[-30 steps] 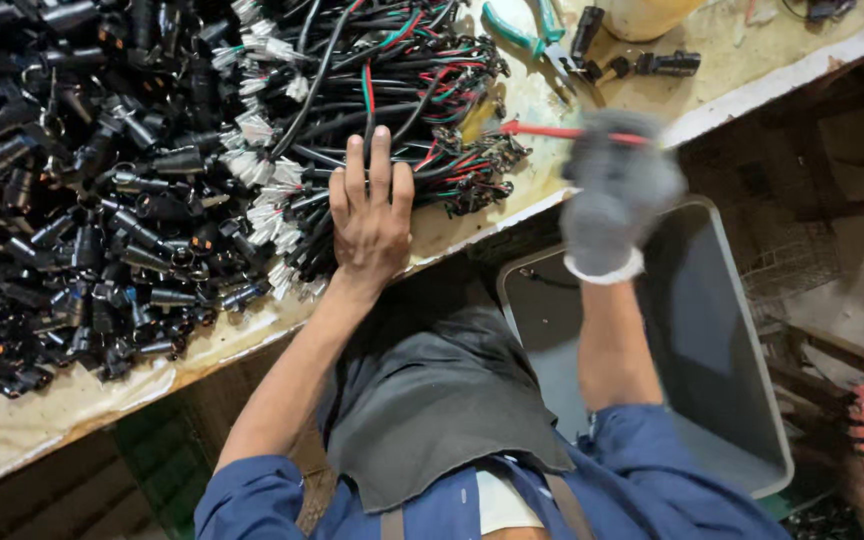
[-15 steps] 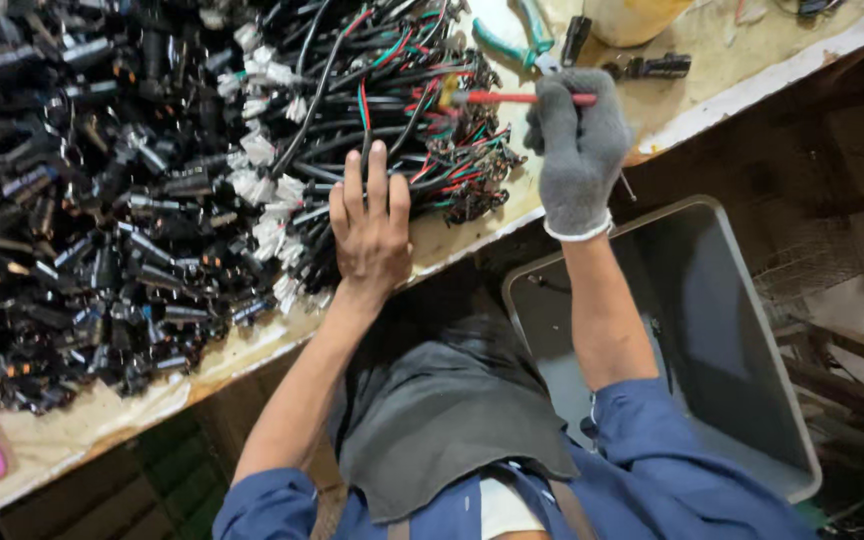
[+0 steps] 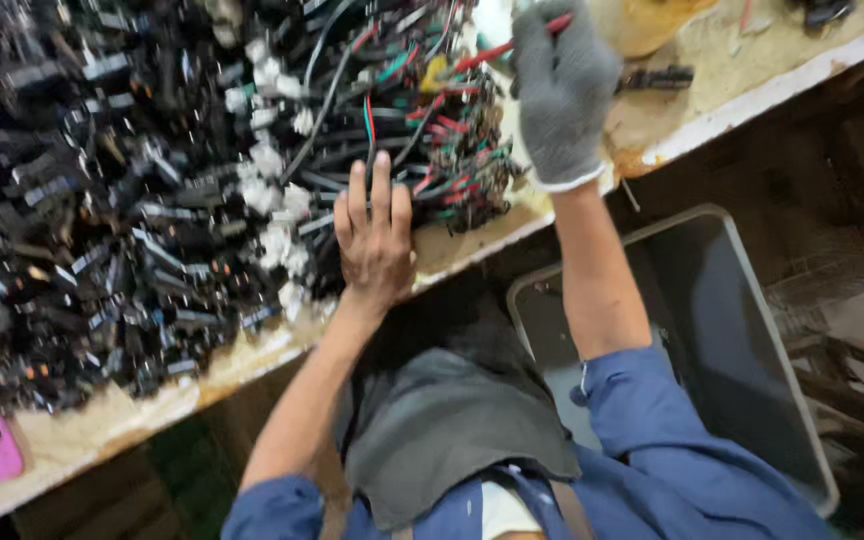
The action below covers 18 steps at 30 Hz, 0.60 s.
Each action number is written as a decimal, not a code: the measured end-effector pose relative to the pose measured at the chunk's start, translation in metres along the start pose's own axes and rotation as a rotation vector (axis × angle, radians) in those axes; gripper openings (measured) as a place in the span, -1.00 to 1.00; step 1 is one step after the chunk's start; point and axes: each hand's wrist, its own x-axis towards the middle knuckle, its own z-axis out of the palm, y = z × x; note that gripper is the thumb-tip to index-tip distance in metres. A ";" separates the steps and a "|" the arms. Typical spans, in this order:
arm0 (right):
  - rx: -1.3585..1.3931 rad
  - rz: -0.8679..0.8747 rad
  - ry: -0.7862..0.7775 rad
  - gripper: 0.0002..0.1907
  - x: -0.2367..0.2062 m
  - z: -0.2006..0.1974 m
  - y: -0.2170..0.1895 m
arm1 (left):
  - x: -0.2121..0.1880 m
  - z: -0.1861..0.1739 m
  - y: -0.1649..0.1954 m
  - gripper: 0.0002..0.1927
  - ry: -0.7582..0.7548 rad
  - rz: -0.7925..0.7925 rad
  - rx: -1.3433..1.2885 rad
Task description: The person sits at a factory workbench with a large pile of wire harnesses. They brush a liquid onto the wire ends with a red-handled brush, then use pliers to cut and strip insulation from the wires, working on one harness at a time and setting processed harnesses aside.
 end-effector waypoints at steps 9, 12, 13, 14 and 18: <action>0.034 0.007 0.016 -0.87 0.003 0.017 -0.004 | -0.002 -0.001 -0.002 -0.60 -0.012 -0.019 -0.021; 0.057 0.016 -0.091 -0.87 0.009 0.016 -0.002 | -0.001 -0.002 -0.002 -0.57 -0.016 -0.006 -0.054; 0.011 -0.047 -0.069 -0.87 0.009 0.017 -0.001 | 0.000 -0.001 -0.001 -0.57 0.000 0.000 -0.049; -0.028 -0.105 -0.070 -0.88 0.009 0.018 0.001 | 0.000 -0.001 -0.001 -0.57 0.003 -0.013 -0.041; 0.013 -0.106 0.002 -0.90 0.000 0.000 0.002 | -0.001 0.002 -0.001 -0.58 -0.013 -0.013 -0.030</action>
